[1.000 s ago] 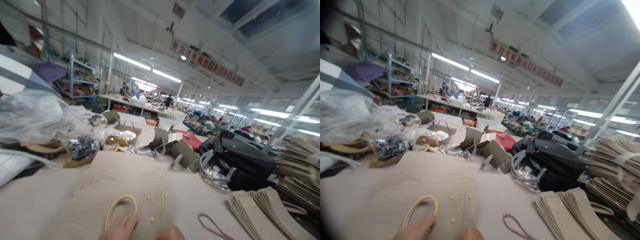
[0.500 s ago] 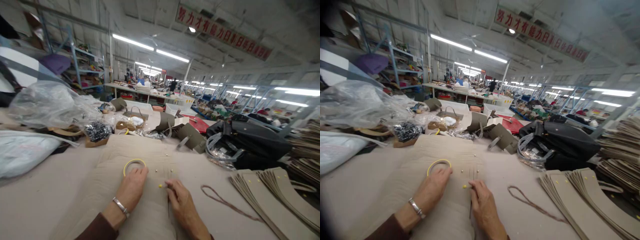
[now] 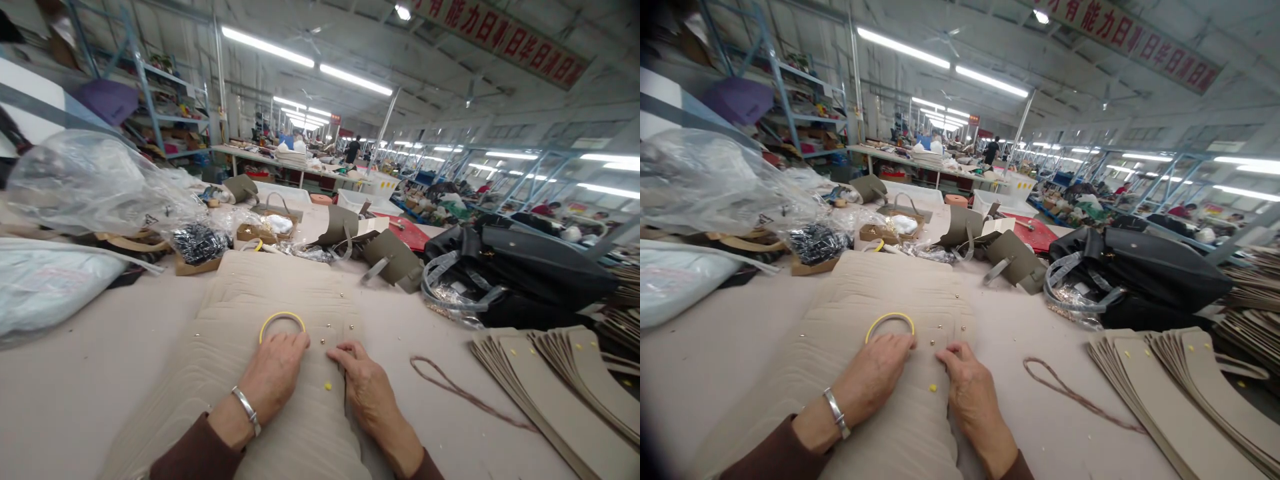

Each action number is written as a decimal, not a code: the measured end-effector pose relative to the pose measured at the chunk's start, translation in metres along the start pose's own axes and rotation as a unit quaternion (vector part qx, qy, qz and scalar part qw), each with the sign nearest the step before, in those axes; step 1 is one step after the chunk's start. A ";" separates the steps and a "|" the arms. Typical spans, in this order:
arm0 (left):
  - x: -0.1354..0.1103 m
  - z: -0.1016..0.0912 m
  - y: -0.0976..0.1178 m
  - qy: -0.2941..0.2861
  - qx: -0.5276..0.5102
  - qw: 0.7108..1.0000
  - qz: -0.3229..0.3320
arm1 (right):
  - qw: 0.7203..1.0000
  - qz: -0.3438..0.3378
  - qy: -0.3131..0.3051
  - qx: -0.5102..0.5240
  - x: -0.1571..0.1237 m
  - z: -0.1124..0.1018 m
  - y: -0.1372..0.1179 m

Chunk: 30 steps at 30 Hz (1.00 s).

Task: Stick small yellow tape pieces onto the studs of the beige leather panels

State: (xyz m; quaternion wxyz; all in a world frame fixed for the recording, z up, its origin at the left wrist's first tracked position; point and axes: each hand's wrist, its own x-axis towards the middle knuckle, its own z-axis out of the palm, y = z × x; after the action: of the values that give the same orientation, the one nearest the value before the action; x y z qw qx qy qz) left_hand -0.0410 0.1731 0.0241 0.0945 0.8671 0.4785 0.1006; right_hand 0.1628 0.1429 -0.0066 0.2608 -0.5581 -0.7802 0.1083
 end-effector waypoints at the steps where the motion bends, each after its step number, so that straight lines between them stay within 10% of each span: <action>1: -0.001 -0.001 0.002 -0.005 0.002 1.000 -0.001 | 0.999 0.004 -0.007 -0.036 0.000 0.000 -0.002; 15: -0.020 -0.003 -0.001 -0.019 -0.004 1.000 -0.002 | 0.993 0.011 0.064 -0.098 -0.005 -0.006 -0.006; 24: -0.044 -0.001 0.009 -0.074 -0.033 0.996 0.044 | 0.991 -0.033 0.125 0.034 -0.011 -0.001 0.006; 30: -0.043 -0.002 0.004 0.023 -0.131 0.990 0.050 | 0.984 -0.010 0.142 0.104 -0.009 -0.003 -0.002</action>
State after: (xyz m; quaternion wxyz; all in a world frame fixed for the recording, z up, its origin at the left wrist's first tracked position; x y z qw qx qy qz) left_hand -0.0606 0.1345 0.0239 0.1907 0.8674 0.4197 0.1872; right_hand 0.1649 0.1333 -0.0055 0.4266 -0.5296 -0.7255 0.1059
